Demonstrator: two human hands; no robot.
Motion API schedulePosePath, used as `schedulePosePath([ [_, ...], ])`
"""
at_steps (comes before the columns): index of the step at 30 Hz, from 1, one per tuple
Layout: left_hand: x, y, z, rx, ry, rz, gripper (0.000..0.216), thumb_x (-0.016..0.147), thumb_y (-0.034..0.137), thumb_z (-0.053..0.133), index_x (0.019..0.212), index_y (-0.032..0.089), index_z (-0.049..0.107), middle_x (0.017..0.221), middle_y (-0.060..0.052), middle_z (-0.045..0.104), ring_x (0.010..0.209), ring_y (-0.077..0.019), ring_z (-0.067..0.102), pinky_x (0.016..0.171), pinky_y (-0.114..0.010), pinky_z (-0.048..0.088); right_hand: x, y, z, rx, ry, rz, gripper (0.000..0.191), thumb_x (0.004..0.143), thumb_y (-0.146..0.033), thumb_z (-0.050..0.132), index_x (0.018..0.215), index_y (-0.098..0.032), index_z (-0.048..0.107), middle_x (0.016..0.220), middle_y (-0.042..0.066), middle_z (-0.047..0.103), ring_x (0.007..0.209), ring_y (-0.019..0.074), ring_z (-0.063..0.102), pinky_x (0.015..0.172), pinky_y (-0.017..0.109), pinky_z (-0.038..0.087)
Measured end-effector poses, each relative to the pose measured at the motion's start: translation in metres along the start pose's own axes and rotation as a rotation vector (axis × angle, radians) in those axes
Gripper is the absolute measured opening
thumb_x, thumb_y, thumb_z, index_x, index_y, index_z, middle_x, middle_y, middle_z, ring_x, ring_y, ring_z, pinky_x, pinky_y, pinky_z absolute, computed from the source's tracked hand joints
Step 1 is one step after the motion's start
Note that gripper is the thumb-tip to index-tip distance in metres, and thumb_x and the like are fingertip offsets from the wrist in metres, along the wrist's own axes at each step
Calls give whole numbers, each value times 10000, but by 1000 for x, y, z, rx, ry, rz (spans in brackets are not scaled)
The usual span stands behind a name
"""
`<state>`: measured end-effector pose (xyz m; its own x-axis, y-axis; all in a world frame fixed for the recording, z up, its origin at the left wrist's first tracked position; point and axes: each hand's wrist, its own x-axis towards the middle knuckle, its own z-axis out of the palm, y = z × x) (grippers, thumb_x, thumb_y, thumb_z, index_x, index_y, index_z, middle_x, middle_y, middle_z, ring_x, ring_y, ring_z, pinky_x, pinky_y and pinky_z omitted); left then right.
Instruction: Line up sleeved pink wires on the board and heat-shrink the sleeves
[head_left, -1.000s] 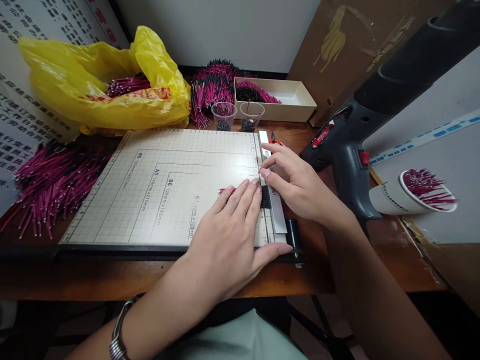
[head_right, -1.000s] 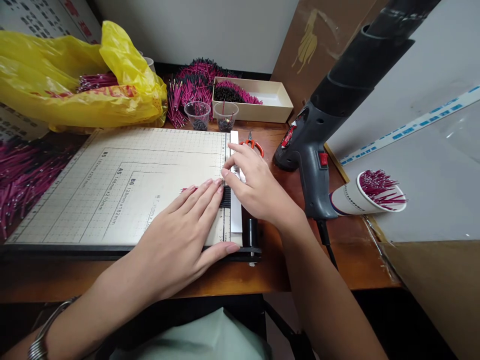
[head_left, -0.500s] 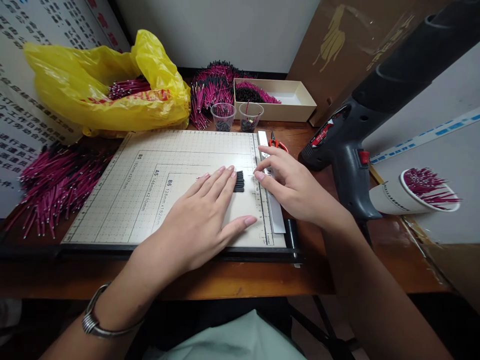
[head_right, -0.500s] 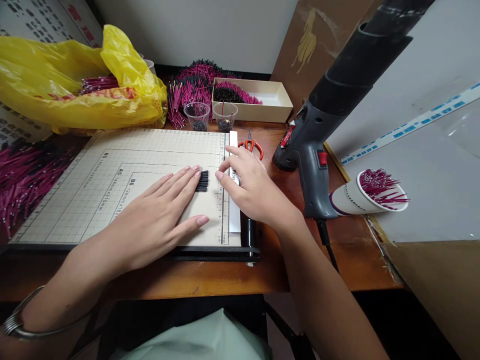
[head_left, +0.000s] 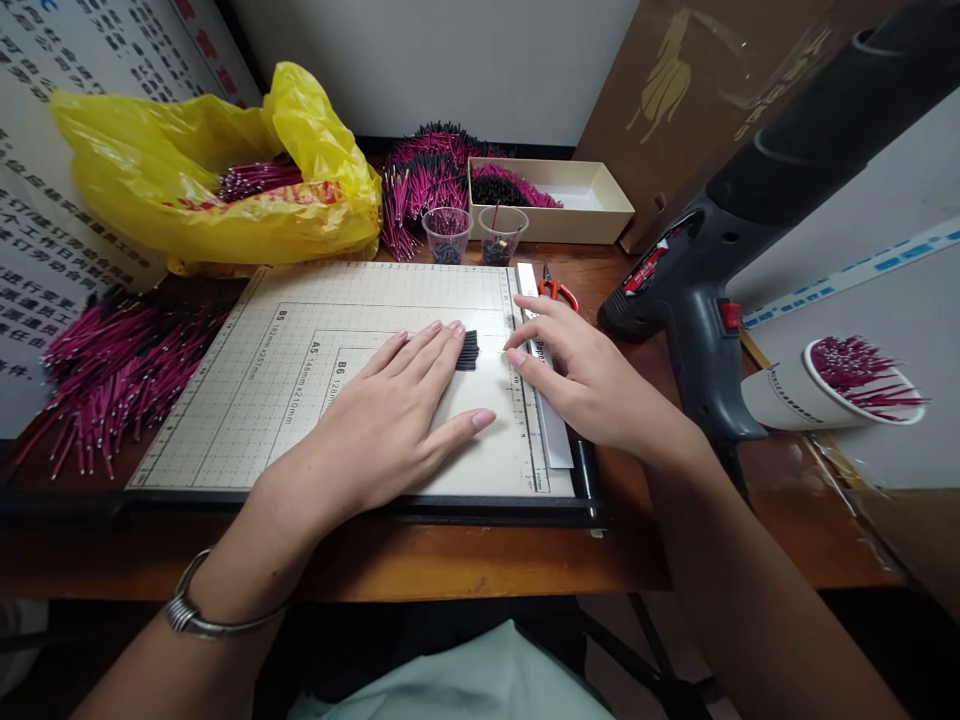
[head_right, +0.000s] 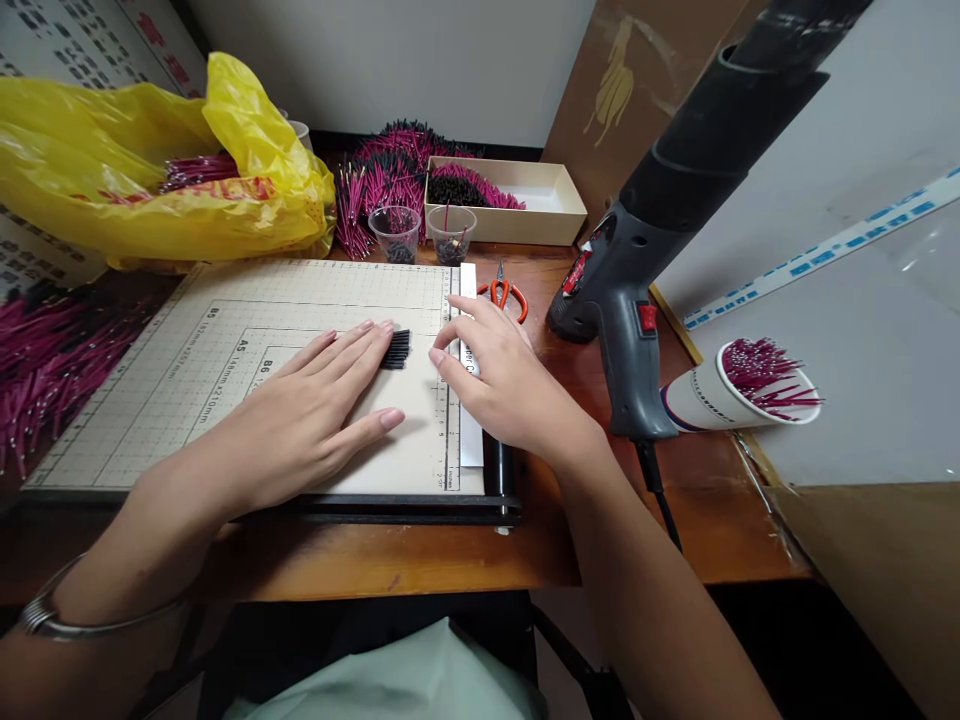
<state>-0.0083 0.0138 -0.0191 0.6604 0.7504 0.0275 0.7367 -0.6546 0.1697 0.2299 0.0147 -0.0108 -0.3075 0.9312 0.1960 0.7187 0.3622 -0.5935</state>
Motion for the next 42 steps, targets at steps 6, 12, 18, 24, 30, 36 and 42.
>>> schedulePosePath([
  [6, 0, 3, -2, 13, 181, -21, 732, 1113, 586, 331, 1638, 78, 373, 1721, -187, 386, 1626, -321, 337, 1334, -567, 261, 0, 0, -2, -8, -1, 10, 228, 997, -389, 515, 1010, -220, 668, 1576, 163, 562, 1531, 303, 472, 1258, 604, 358],
  [12, 2, 6, -10, 76, 394, -113, 197, 1046, 295, 569, 1035, 247, 759, 1166, -89, 777, 1130, -319, 700, 1150, -627, 411, -1, -2, -3, -20, 0, 22, 221, 998, -385, 525, 1025, -227, 677, 1587, 147, 559, 1530, 309, 475, 1252, 615, 360],
  [18, 6, 10, -15, 88, 366, -145, 186, 1024, 274, 612, 950, 248, 781, 1017, -73, 790, 996, -319, 681, 946, -573, 443, -2, -4, -4, -27, -6, 33, 236, 1000, -380, 522, 1051, -214, 683, 1603, 167, 538, 1542, 307, 460, 1266, 603, 352],
  [24, 8, 6, -13, 83, 353, -121, 226, 1040, 276, 583, 934, 251, 782, 1012, -61, 797, 975, -301, 663, 943, -557, 410, -3, -4, -4, -26, -14, 26, 225, 1003, -376, 531, 1059, -223, 686, 1605, 153, 538, 1545, 313, 456, 1262, 619, 354],
  [30, 8, 6, -10, 79, 366, -118, 216, 1037, 265, 586, 925, 249, 770, 983, -59, 792, 970, -300, 655, 938, -552, 391, -2, -4, -3, -32, -18, 25, 229, 1005, -381, 524, 1063, -228, 685, 1607, 142, 535, 1544, 320, 455, 1261, 627, 356],
  [36, 10, 6, -12, 51, 338, -137, 186, 1023, 253, 619, 914, 242, 770, 986, -57, 793, 972, -302, 659, 943, -560, 388, -2, -4, -3, -29, -21, 23, 244, 1002, -381, 516, 1056, -210, 681, 1603, 171, 531, 1541, 322, 457, 1269, 621, 346],
  [42, 8, 7, -13, 58, 346, -121, 209, 1030, 257, 602, 897, 247, 763, 980, -53, 800, 964, -295, 659, 944, -557, 388, -2, -4, -2, -39, -24, 19, 228, 1007, -378, 522, 1061, -219, 676, 1607, 163, 530, 1548, 316, 450, 1266, 630, 351],
])
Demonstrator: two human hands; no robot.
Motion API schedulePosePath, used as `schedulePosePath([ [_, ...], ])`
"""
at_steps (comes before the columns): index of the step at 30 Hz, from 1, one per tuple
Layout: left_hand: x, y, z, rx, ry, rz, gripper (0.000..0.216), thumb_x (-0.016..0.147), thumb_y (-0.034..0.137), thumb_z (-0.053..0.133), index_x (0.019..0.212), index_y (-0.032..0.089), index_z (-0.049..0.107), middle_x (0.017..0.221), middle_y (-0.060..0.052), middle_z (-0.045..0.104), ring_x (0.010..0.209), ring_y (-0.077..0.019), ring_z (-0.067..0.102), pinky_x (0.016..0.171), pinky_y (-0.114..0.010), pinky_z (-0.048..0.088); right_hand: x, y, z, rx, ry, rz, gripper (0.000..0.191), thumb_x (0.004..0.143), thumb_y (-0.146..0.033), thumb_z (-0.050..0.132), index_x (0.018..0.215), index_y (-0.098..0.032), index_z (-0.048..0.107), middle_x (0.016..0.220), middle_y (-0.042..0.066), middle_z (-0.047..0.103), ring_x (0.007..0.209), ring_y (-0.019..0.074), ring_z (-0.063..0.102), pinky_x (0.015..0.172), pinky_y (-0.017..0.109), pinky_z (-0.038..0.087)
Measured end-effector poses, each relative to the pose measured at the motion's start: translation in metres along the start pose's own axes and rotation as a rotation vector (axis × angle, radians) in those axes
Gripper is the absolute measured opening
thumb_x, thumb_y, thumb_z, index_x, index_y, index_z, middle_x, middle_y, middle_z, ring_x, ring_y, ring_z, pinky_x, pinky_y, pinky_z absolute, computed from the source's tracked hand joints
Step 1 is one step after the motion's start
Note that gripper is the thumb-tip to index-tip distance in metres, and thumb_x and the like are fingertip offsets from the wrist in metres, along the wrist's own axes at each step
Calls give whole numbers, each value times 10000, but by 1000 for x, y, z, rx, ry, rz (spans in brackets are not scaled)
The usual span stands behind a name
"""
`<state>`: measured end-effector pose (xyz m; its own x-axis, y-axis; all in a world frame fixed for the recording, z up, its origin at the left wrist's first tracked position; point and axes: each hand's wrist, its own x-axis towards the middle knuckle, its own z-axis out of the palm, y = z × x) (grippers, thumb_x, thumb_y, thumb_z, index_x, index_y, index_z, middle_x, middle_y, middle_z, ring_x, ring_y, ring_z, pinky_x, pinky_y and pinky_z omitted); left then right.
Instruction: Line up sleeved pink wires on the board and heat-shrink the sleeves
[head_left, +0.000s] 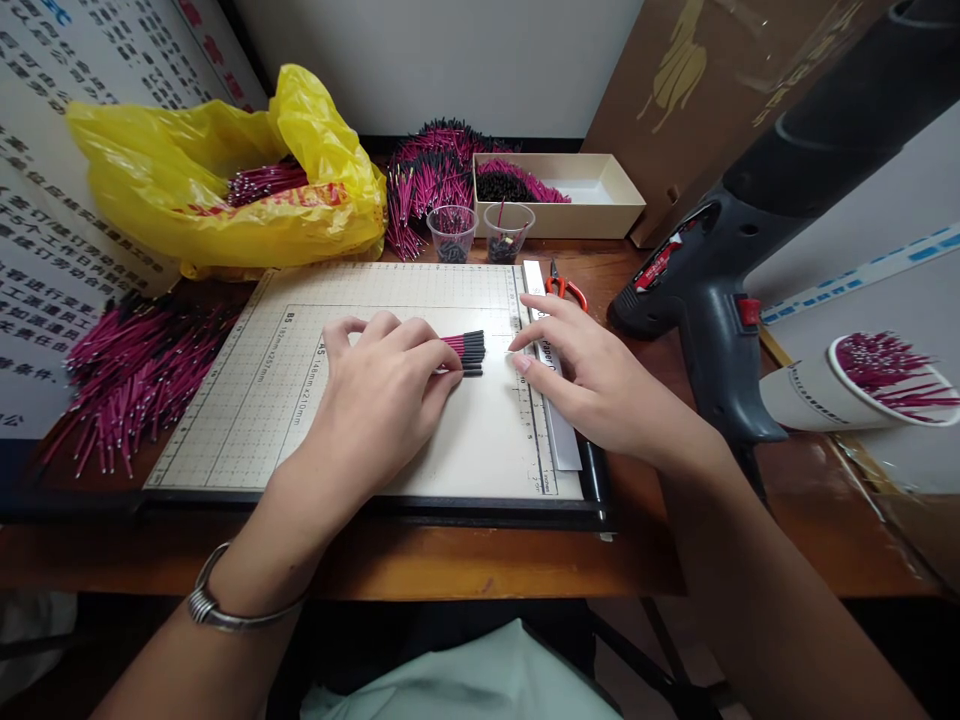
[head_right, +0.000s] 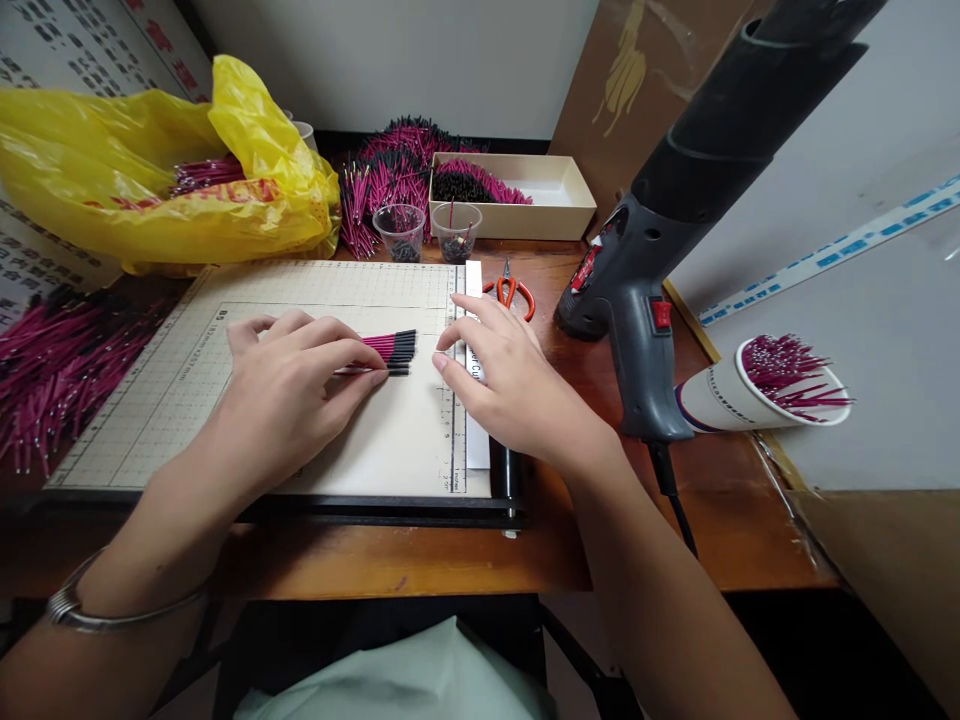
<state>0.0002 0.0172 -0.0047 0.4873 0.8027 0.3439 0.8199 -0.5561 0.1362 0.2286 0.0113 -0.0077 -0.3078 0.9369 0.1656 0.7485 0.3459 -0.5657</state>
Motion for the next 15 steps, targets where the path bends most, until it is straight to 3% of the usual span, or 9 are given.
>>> schedulePosePath([
  [4, -11, 1, -6, -19, -7, 48, 201, 1023, 250, 609, 884, 251, 754, 953, -38, 797, 923, -277, 655, 935, -530, 372, -5, -8, -2, -64, -9, -70, 227, 1021, -364, 532, 1096, -207, 678, 1597, 178, 536, 1546, 323, 453, 1272, 620, 359],
  [10, -33, -1, -16, -194, -50, 79, 202, 1046, 228, 557, 936, 255, 724, 948, -5, 764, 908, -246, 633, 951, -487, 310, -27, -20, -5, -199, 25, -398, 219, 1047, -249, 537, 1121, -176, 729, 1486, 171, 637, 1436, 367, 572, 1176, 653, 475],
  [15, -42, -1, -16, -293, -54, 56, 129, 1028, 240, 620, 933, 262, 704, 1001, 5, 743, 947, -238, 630, 990, -483, 290, -53, -21, 2, -194, 96, -440, 238, 1029, -239, 591, 1204, -165, 734, 1438, 185, 670, 1380, 376, 615, 1138, 681, 509],
])
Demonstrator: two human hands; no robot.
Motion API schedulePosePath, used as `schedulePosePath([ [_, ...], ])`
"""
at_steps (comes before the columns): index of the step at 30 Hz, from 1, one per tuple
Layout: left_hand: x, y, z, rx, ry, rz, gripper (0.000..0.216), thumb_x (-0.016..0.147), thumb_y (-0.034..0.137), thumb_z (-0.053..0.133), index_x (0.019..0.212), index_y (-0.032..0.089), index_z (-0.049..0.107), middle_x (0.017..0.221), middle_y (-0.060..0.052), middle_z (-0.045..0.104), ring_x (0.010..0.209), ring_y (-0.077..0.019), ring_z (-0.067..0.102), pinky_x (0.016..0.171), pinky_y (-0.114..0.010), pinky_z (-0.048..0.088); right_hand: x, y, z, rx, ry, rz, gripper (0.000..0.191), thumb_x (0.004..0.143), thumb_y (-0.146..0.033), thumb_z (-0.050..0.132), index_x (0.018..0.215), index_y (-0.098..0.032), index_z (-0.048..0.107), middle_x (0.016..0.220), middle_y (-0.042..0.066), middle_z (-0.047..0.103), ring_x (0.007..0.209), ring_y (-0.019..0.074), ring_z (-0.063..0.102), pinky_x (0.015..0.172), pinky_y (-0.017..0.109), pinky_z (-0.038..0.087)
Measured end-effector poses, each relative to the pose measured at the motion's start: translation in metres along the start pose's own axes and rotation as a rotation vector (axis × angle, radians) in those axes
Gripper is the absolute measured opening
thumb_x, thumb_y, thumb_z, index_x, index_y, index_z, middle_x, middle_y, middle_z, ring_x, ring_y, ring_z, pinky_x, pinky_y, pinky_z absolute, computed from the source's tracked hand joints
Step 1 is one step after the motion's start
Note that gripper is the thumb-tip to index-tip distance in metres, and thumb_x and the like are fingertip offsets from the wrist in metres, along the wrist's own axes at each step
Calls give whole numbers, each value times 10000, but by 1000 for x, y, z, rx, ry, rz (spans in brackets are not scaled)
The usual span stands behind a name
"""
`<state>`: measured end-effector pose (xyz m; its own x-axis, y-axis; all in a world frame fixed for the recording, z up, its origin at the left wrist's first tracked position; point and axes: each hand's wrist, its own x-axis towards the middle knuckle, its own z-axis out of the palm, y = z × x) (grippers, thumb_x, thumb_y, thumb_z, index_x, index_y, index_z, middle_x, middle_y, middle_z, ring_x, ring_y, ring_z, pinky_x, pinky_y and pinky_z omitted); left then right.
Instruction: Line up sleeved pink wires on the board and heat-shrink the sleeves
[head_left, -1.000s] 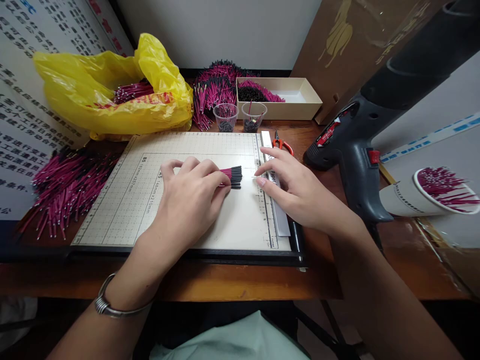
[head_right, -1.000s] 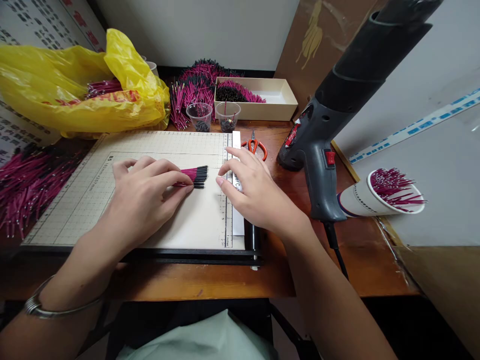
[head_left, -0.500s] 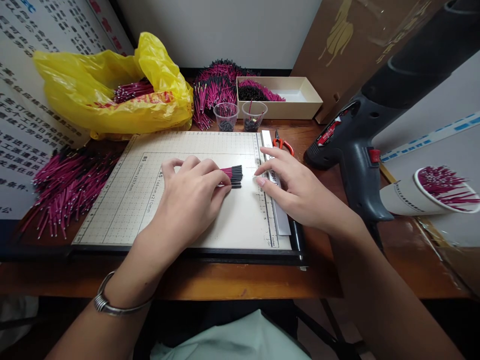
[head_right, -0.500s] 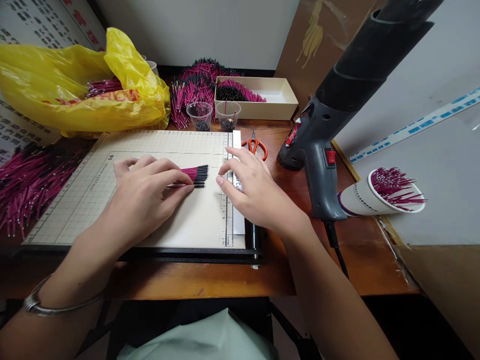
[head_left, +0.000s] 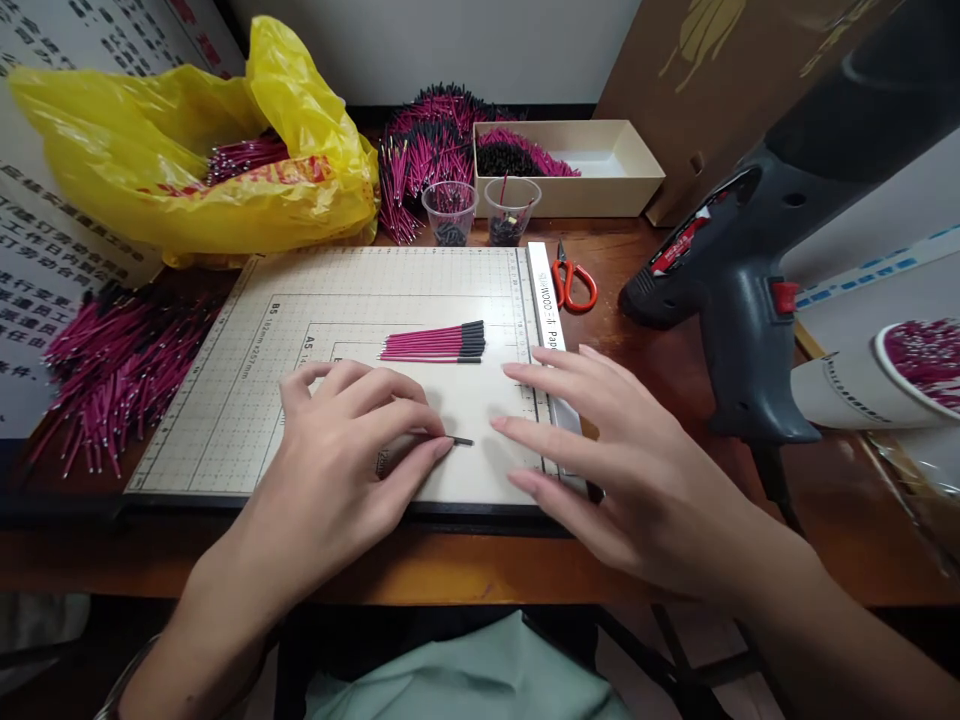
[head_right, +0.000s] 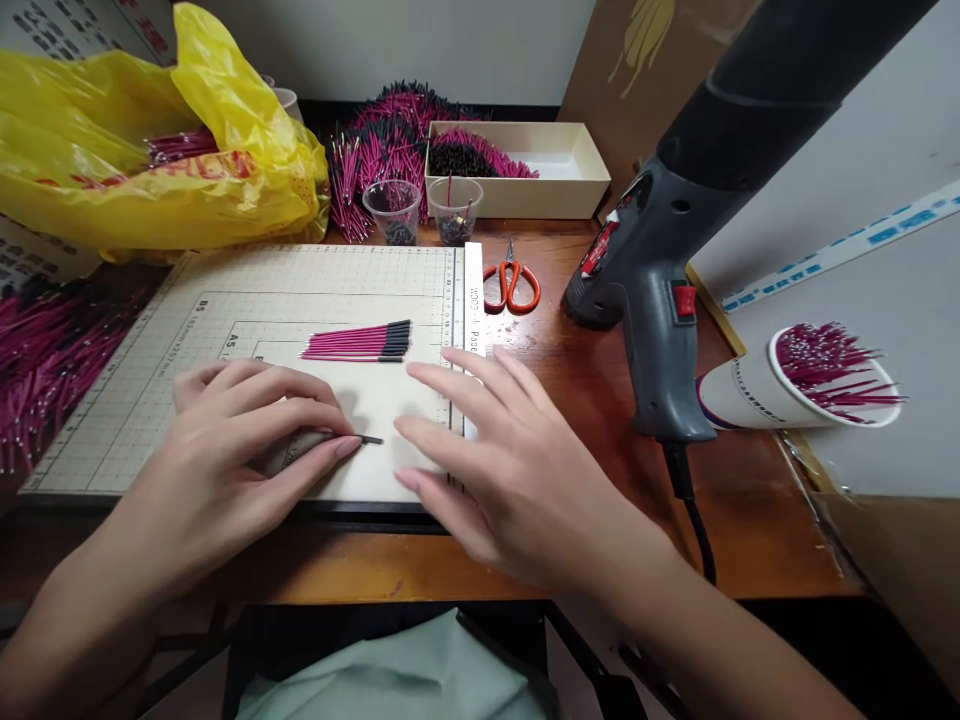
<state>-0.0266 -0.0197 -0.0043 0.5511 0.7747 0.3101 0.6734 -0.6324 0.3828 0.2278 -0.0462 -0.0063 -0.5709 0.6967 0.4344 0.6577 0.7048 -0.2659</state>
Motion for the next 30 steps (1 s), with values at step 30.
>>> schedulePosePath([
  [30, -10, -6, 1, -180, -57, -62, 78, 1031, 281, 653, 987, 324, 701, 969, 57, 732, 960, -219, 601, 897, -438, 349, -23, -16, 25, -41, 107, 11, 530, 956, -599, 682, 1234, -149, 712, 1382, 186, 702, 1350, 390, 610, 1081, 634, 576],
])
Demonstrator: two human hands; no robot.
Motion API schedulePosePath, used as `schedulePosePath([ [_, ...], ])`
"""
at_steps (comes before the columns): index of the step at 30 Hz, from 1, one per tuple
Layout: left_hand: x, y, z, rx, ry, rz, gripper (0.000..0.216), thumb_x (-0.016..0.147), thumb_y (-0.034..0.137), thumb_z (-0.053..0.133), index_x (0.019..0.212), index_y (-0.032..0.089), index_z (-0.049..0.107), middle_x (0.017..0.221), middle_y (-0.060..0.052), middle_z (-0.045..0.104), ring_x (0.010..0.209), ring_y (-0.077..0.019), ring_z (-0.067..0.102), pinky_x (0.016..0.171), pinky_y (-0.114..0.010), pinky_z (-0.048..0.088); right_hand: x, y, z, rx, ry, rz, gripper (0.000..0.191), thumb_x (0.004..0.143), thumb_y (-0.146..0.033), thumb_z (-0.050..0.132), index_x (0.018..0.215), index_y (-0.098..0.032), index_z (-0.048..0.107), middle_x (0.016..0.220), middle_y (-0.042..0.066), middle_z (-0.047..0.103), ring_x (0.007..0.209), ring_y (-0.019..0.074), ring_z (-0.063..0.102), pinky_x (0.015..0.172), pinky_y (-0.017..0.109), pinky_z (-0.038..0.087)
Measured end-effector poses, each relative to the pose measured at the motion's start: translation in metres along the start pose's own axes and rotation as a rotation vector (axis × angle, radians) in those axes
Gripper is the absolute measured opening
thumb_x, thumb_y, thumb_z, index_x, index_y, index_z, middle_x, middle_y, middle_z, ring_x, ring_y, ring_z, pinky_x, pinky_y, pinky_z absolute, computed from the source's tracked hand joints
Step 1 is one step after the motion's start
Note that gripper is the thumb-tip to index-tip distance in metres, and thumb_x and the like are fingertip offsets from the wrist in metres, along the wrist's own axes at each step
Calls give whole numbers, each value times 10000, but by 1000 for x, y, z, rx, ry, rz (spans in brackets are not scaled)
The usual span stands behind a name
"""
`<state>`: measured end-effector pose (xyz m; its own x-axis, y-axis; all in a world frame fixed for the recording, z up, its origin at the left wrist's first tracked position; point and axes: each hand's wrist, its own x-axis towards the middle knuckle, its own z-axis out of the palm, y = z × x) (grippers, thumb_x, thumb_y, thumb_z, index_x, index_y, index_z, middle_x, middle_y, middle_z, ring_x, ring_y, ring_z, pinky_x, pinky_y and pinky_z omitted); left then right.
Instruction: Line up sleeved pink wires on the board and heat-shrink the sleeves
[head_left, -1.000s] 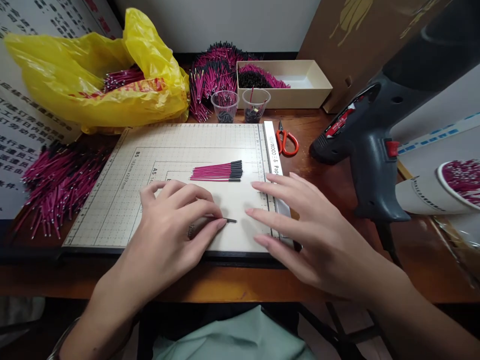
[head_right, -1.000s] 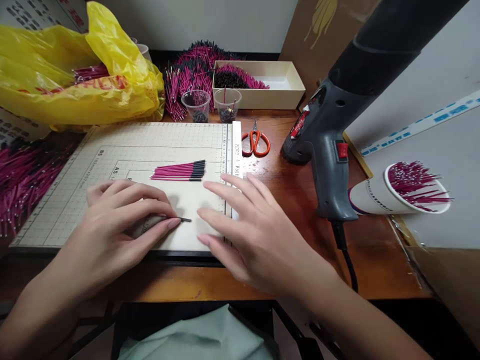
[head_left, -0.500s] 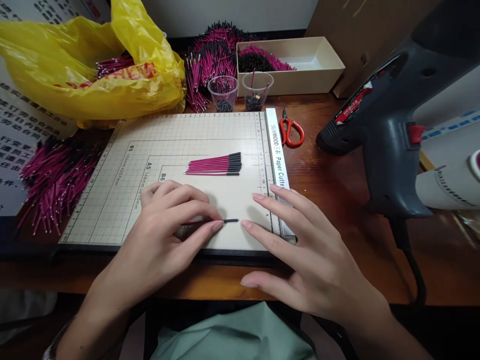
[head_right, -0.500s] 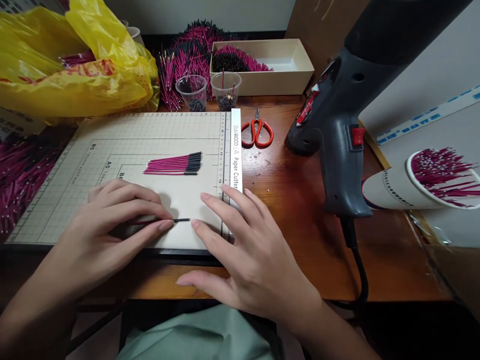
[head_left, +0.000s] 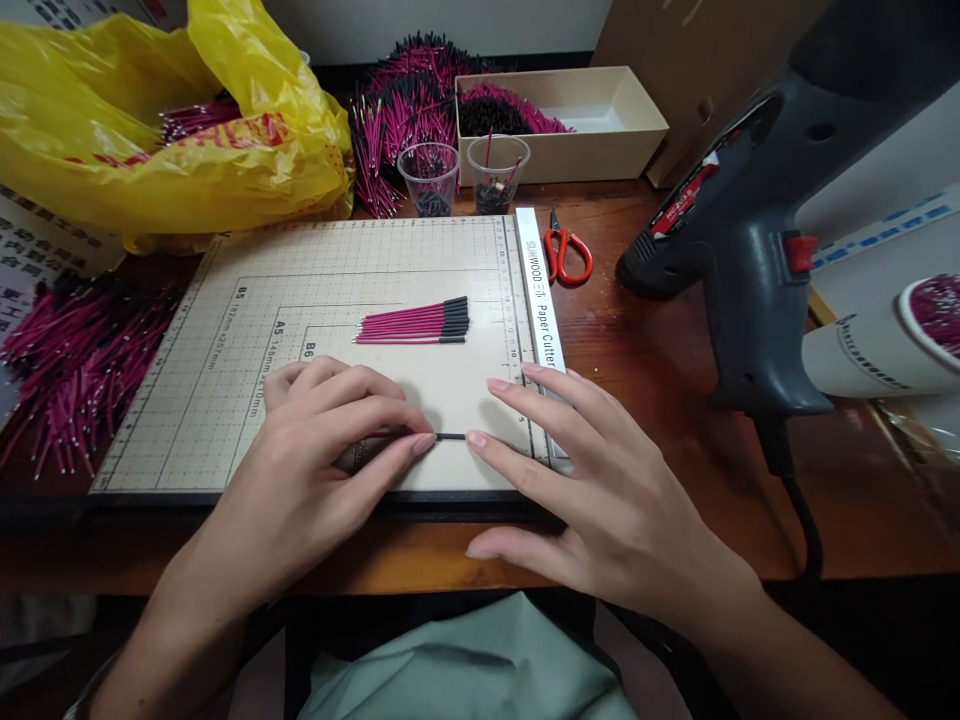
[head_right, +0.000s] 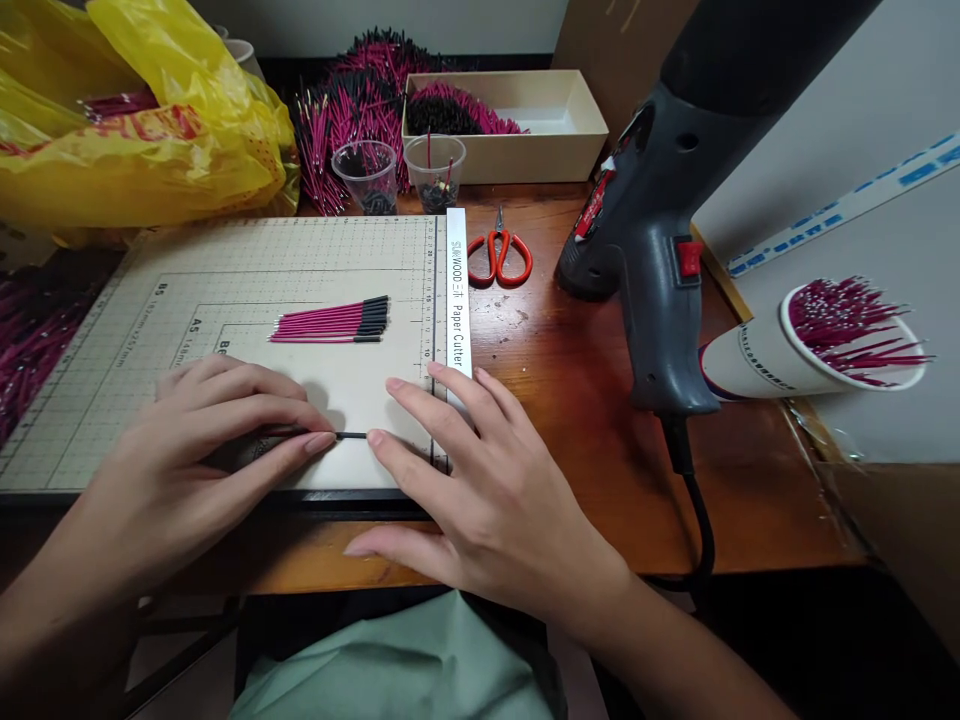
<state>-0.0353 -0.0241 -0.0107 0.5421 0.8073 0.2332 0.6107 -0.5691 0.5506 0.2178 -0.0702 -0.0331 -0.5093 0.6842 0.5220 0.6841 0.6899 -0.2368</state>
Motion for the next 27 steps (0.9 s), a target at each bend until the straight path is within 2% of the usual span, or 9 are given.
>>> schedulePosePath([
  [10, 2, 0, 3, 32, 19, -10, 115, 1023, 308, 645, 944, 302, 728, 935, 32, 750, 939, -234, 625, 894, -438, 360, -3, 2, 0, -41, -24, -40, 578, 933, -616, 708, 1266, -143, 713, 1385, 175, 703, 1364, 349, 590, 1141, 585, 525],
  [15, 3, 1, 3, 23, 10, -4, 109, 1026, 291, 640, 945, 299, 712, 928, 30, 746, 927, -230, 619, 898, -446, 350, -2, 2, -5, -82, -59, -69, 607, 914, -618, 734, 1268, -125, 721, 1387, 168, 704, 1361, 359, 578, 1151, 591, 504],
  [18, 2, 1, 2, 24, 21, 7, 104, 1027, 293, 643, 942, 298, 703, 927, 35, 745, 921, -226, 617, 894, -442, 336, 3, 1, -10, -123, -91, -92, 613, 941, -653, 676, 1253, -129, 735, 1324, 150, 729, 1340, 367, 587, 1123, 601, 510],
  [21, 2, 1, 2, 23, 15, 2, 99, 1027, 279, 644, 943, 297, 695, 938, 41, 745, 931, -221, 612, 897, -436, 330, 14, 3, -19, -130, -127, -134, 608, 982, -675, 595, 1194, -129, 757, 1178, 124, 755, 1274, 363, 614, 1116, 609, 495],
  [23, 2, 2, 1, 20, 9, -1, 93, 1025, 273, 647, 945, 298, 689, 939, 47, 741, 931, -216, 606, 899, -432, 327, 25, 8, -26, -98, -160, -188, 576, 1026, -647, 536, 1117, -129, 772, 1067, 105, 748, 1172, 329, 642, 1073, 562, 509],
  [25, 2, 3, 1, 18, 4, -6, 87, 1022, 284, 654, 942, 297, 686, 936, 51, 737, 929, -215, 605, 900, -430, 323, 39, 14, -35, -27, -246, -256, 492, 1070, -552, 510, 1068, -134, 770, 996, 87, 725, 1016, 264, 644, 923, 459, 526],
  [27, 2, 3, 1, 17, 1, -13, 84, 1017, 299, 664, 937, 298, 688, 933, 53, 734, 930, -214, 608, 899, -429, 320, 51, 22, -42, 32, -327, -284, 429, 1090, -485, 501, 1053, -151, 766, 913, 61, 692, 857, 199, 586, 777, 376, 466],
])
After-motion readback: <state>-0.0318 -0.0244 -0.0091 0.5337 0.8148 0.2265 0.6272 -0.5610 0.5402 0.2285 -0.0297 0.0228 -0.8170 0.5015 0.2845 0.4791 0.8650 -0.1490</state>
